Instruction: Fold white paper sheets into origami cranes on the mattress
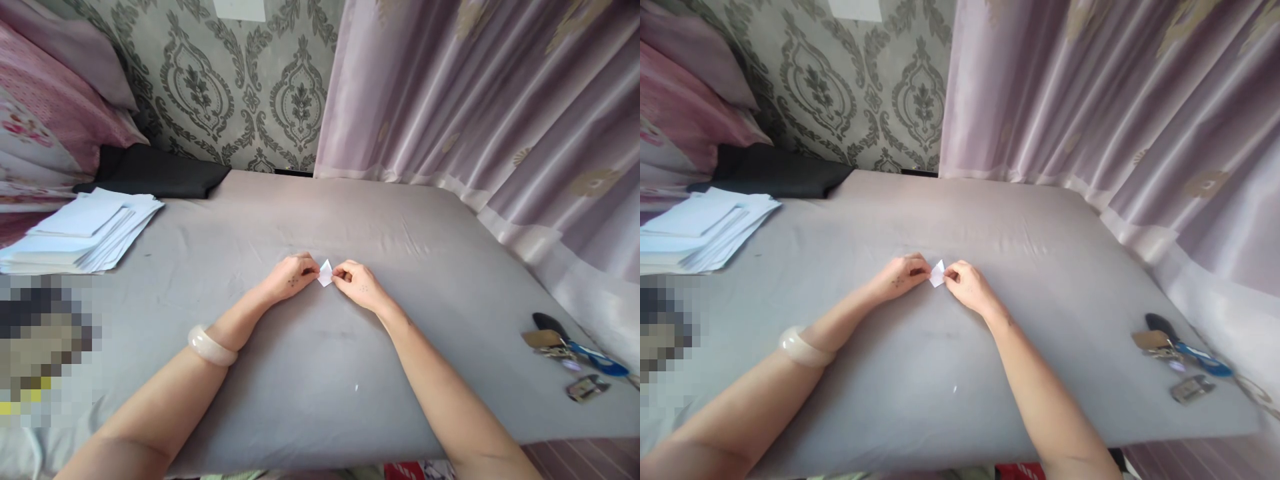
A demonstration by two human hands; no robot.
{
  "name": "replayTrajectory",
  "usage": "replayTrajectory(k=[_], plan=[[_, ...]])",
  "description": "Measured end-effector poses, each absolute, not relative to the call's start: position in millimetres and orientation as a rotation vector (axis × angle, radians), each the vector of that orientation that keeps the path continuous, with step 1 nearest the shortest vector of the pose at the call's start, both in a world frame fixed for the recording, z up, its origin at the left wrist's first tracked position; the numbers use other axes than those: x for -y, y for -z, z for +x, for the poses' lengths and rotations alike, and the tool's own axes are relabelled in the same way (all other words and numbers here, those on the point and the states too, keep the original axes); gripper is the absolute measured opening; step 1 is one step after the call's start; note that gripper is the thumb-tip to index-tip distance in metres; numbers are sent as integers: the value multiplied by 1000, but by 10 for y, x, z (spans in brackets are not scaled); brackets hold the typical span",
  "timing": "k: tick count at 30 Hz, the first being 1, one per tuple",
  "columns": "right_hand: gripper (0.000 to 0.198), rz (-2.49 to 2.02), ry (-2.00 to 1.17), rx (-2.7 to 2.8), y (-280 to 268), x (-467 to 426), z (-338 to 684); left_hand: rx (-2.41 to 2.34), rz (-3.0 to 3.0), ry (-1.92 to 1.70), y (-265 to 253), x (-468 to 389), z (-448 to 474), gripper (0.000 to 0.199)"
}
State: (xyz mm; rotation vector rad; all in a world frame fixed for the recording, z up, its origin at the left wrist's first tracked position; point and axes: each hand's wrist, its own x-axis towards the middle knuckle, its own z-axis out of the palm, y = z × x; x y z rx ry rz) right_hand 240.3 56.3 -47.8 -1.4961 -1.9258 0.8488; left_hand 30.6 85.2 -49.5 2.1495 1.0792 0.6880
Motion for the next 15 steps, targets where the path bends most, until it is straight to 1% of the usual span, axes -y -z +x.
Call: replayTrajectory(k=[9,15], plan=[[14,-1359,-720,2071,470,-494,2421,-957,2561,-627,573,-877,281,21],[20,-1384,-551,2231,395,-405,2388,-926,2697,-521,493,-827,281,24]])
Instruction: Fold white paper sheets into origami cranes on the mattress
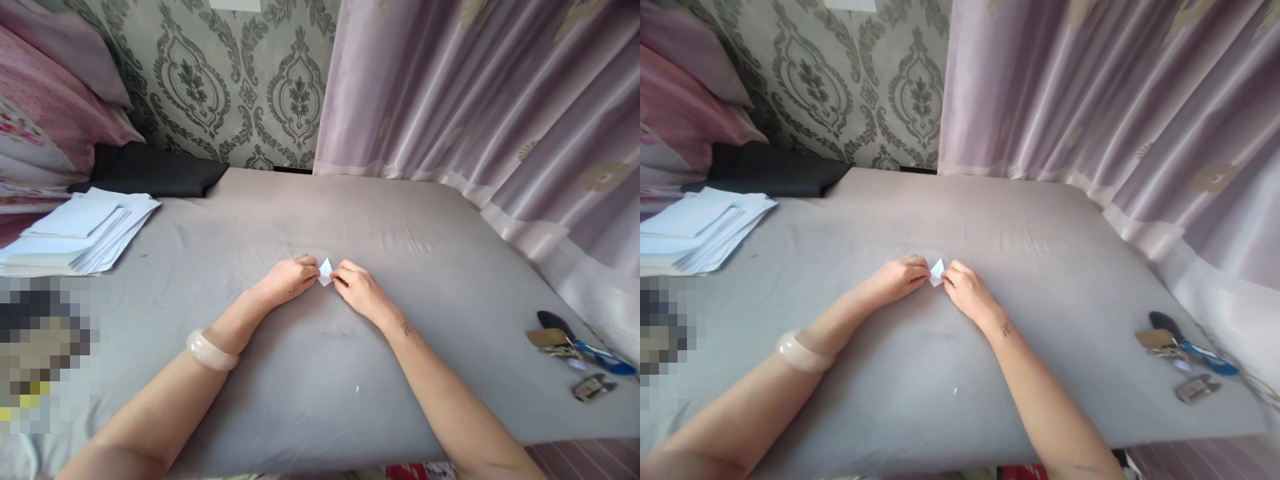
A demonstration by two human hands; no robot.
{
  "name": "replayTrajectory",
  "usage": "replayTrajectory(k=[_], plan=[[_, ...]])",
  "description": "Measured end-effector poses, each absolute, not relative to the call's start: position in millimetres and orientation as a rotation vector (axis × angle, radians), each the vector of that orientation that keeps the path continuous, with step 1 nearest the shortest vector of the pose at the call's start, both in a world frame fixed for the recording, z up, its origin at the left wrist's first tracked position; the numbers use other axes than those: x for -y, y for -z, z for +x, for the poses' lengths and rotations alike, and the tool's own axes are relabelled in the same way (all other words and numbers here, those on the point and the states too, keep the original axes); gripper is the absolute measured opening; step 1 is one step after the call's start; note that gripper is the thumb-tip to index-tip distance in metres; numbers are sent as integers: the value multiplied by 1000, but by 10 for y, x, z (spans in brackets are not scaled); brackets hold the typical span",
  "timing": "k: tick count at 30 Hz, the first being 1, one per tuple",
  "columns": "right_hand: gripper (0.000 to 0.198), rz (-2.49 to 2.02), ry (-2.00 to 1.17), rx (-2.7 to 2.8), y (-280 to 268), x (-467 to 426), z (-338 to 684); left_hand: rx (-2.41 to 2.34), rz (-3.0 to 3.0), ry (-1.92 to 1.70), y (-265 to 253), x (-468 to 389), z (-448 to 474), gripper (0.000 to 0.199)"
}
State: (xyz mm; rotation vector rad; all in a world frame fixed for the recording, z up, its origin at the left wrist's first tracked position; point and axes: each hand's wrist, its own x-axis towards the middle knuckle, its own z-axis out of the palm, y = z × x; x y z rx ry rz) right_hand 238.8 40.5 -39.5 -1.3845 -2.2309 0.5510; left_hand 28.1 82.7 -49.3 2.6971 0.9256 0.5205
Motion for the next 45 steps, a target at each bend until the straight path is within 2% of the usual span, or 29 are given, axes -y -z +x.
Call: replayTrajectory(k=[8,10,11,14,21,25,34,41,45], plan=[[32,-1499,-245,2509,266,-227,2340,-1042,2739,-339,278,-623,268,29],[35,-1515,-201,2558,218,-178,2337,-1085,2695,-338,261,-586,287,24],[35,-1527,-182,2576,198,-156,2333,-1115,2668,-354,267,-579,306,22],[37,-1579,-123,2616,168,-99,2297,-1271,2547,-444,338,-604,395,32],[49,-1732,21,2663,180,-3,2144,-1343,2413,-612,626,-733,482,16],[52,-1841,63,2660,157,34,2092,-1454,2268,-726,710,-750,461,23],[47,-1874,-84,2561,157,-5,2173,-1452,1982,-647,589,-778,423,20],[25,-1795,-375,2041,354,-213,2279,-1394,1992,-596,542,-753,404,23],[33,-1703,-637,1811,390,-286,2273,-1364,2030,-599,542,-739,404,20]])
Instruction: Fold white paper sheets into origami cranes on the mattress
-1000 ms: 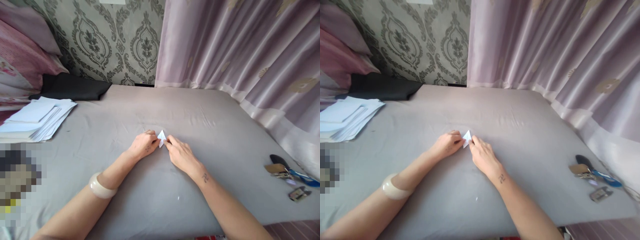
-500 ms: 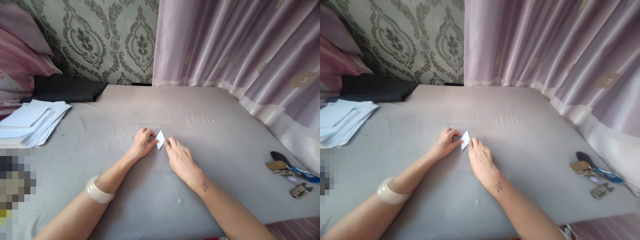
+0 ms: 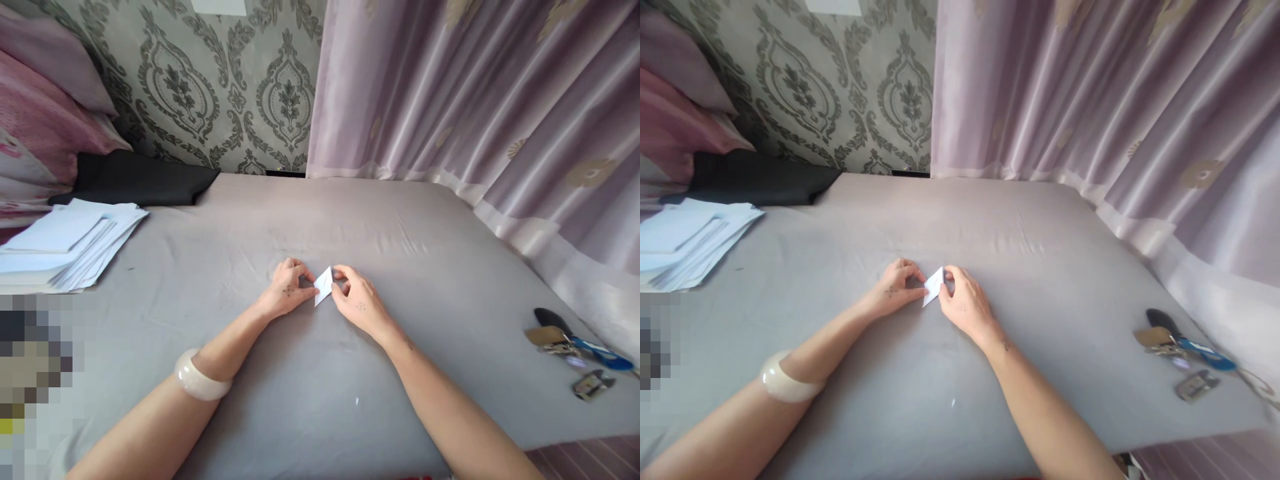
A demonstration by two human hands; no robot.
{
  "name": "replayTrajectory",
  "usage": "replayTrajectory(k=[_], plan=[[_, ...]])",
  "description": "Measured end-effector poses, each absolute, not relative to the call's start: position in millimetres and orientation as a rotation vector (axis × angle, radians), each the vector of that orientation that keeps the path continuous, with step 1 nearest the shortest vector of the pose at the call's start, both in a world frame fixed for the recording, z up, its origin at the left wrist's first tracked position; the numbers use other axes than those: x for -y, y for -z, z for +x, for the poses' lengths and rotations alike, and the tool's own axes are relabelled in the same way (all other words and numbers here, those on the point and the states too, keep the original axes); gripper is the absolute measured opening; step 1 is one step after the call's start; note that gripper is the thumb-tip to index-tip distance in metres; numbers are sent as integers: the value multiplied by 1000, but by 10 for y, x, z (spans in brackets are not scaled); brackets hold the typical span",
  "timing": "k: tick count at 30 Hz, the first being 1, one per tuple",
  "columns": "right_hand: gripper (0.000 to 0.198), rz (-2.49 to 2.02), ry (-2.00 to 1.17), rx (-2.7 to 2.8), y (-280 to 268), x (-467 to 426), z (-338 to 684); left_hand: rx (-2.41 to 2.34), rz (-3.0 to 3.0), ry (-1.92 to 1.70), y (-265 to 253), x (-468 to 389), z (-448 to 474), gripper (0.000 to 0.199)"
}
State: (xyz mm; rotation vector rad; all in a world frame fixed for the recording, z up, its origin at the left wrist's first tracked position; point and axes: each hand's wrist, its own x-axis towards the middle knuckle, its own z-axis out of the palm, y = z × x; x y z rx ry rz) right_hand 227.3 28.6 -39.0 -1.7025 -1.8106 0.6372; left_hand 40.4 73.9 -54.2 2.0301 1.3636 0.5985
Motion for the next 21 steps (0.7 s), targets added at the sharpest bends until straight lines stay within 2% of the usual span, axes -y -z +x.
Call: replayTrajectory(k=[6,9,11,14,16,18,21], plan=[[53,-1662,-997,1628,419,-312,2281,-1335,2048,-636,543,-727,407,19],[53,-1534,-1155,1537,449,-333,2286,-1326,2007,-663,476,-713,399,24],[46,-1476,-1174,1492,453,-348,2283,-1249,1922,-668,408,-698,391,25],[24,-1411,-1074,1518,428,-356,2279,-1153,1860,-699,322,-677,381,18],[14,-1318,-888,1601,403,-345,2283,-1148,1970,-833,304,-670,377,15],[12,-1218,-625,1729,383,-323,2294,-1116,2206,-983,322,-671,370,14],[24,-1196,-318,1965,380,-290,2312,-1068,2637,-976,377,-684,355,20]])
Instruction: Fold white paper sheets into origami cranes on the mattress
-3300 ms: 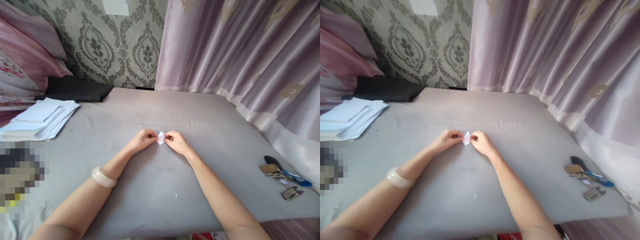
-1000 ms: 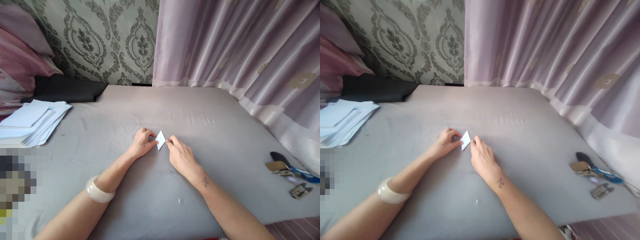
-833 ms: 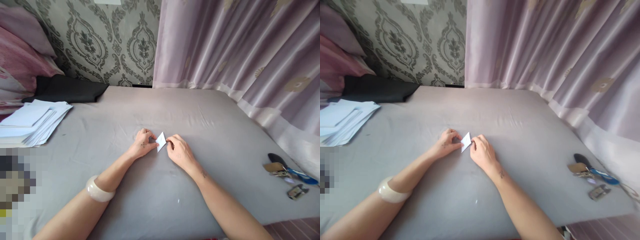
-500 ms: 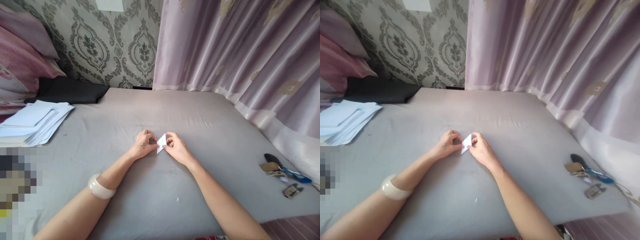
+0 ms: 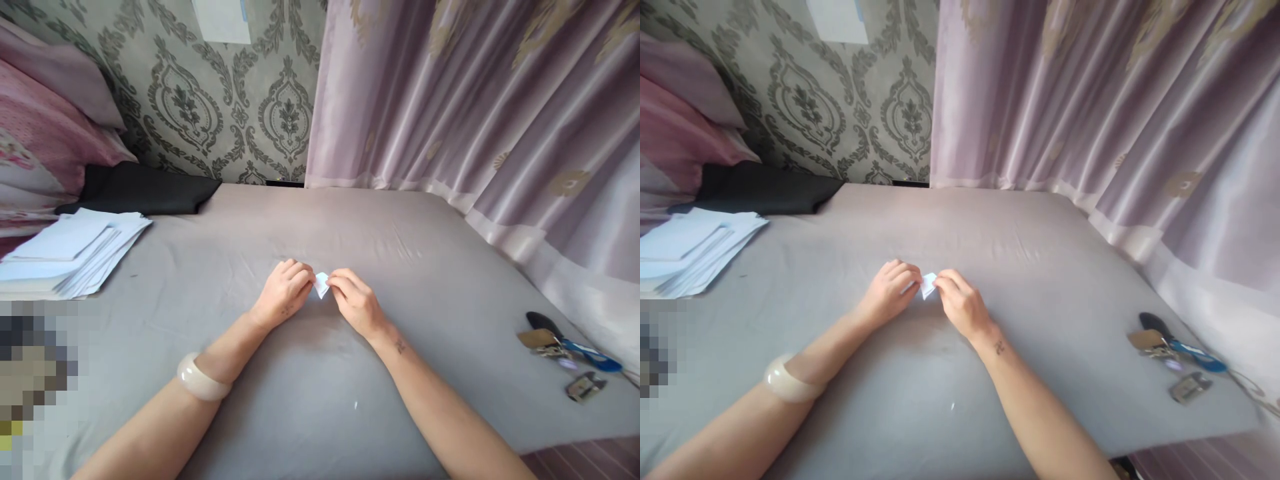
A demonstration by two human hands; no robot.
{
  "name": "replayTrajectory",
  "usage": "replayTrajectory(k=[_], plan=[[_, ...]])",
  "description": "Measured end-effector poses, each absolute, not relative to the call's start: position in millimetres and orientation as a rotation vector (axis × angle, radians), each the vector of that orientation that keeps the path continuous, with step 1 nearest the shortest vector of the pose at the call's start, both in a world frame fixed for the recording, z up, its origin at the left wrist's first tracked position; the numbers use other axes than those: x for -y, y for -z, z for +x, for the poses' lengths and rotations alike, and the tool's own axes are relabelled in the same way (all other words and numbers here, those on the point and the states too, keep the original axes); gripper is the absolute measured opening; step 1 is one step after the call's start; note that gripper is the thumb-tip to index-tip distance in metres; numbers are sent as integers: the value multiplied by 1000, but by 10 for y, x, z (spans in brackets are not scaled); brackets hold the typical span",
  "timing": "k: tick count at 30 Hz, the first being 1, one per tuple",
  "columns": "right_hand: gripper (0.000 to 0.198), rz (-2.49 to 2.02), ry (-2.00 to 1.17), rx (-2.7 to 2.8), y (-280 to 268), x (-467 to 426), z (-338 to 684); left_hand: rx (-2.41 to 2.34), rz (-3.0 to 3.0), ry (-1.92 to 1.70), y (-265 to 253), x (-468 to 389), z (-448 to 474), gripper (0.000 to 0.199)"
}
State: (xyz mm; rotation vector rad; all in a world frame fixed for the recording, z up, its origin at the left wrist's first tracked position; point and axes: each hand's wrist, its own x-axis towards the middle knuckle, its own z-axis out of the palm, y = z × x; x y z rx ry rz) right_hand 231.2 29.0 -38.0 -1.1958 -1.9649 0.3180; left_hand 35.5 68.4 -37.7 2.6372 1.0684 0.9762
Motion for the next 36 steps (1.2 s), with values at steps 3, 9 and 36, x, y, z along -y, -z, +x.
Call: replayTrajectory(k=[3,9,36], plan=[[30,-1277,-193,2150,406,-276,2316,-1092,2921,-801,416,-700,347,27],[31,-1373,-171,2359,430,-244,2309,-946,2982,-565,464,-696,333,25],[19,-1506,-430,2139,356,-255,2330,-1118,2221,-608,364,-720,267,16]])
